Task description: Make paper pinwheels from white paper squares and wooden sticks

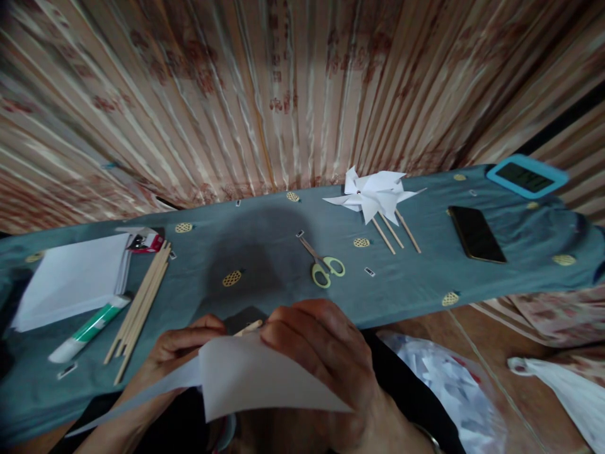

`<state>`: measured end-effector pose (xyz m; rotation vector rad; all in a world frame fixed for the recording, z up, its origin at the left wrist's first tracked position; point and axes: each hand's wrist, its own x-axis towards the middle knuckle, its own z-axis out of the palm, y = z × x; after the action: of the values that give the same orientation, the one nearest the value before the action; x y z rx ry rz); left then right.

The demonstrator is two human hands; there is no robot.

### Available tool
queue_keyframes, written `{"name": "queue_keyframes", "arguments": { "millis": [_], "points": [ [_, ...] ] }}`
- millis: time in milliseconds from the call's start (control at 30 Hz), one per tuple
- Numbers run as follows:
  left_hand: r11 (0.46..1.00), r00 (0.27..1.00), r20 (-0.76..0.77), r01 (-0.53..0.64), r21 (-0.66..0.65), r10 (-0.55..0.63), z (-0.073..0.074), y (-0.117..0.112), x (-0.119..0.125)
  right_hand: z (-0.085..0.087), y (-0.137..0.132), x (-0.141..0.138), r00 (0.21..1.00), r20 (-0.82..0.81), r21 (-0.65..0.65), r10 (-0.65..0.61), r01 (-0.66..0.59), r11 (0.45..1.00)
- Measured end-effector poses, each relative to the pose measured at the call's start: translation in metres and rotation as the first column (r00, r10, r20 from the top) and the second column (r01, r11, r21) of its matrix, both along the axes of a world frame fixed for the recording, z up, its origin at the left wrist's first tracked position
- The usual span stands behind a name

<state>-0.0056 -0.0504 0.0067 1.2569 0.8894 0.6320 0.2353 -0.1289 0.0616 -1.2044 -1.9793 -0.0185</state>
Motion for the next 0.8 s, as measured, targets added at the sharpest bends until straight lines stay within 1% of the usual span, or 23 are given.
{"name": "queue_keyframes", "arguments": {
  "millis": [200, 367, 500, 567, 667, 767, 800],
  "points": [
    [0.999, 0.999, -0.025, -0.031, 0.009, 0.032, 0.005, -0.001, 0.002, 0.004, 0.000, -0.006, 0.998, -0.070, 0.026, -0.006, 0.008, 1.000],
    [1.000, 1.000, 0.003, -0.011, 0.009, 0.011, 0.003, -0.001, 0.002, 0.001, 0.001, -0.012, 0.989, -0.137, 0.075, -0.064, 0.075, 0.994],
    [1.000, 1.000, 0.027, -0.002, 0.016, 0.002, -0.001, -0.001, 0.000, 0.007, 0.002, -0.008, 0.996, -0.084, 0.034, -0.015, 0.018, 0.999],
    [1.000, 1.000, 0.022, -0.004, 0.017, 0.003, -0.001, -0.001, 0.001, 0.010, 0.002, -0.006, 0.998, -0.070, 0.041, -0.007, 0.010, 0.999],
    [1.000, 1.000, -0.018, -0.012, 0.009, 0.013, 0.003, 0.000, 0.002, 0.009, 0.002, -0.006, 0.997, -0.073, 0.056, -0.010, 0.014, 0.998],
    [1.000, 0.999, -0.044, -0.030, 0.006, 0.030, 0.007, 0.000, 0.004, 0.005, 0.000, -0.008, 0.997, -0.068, 0.020, -0.024, 0.025, 0.999],
    [0.999, 0.998, -0.042, -0.037, 0.007, 0.037, 0.008, 0.000, 0.004, 0.004, 0.000, -0.008, 0.996, -0.081, 0.030, -0.034, 0.037, 0.999]
  ]
}}
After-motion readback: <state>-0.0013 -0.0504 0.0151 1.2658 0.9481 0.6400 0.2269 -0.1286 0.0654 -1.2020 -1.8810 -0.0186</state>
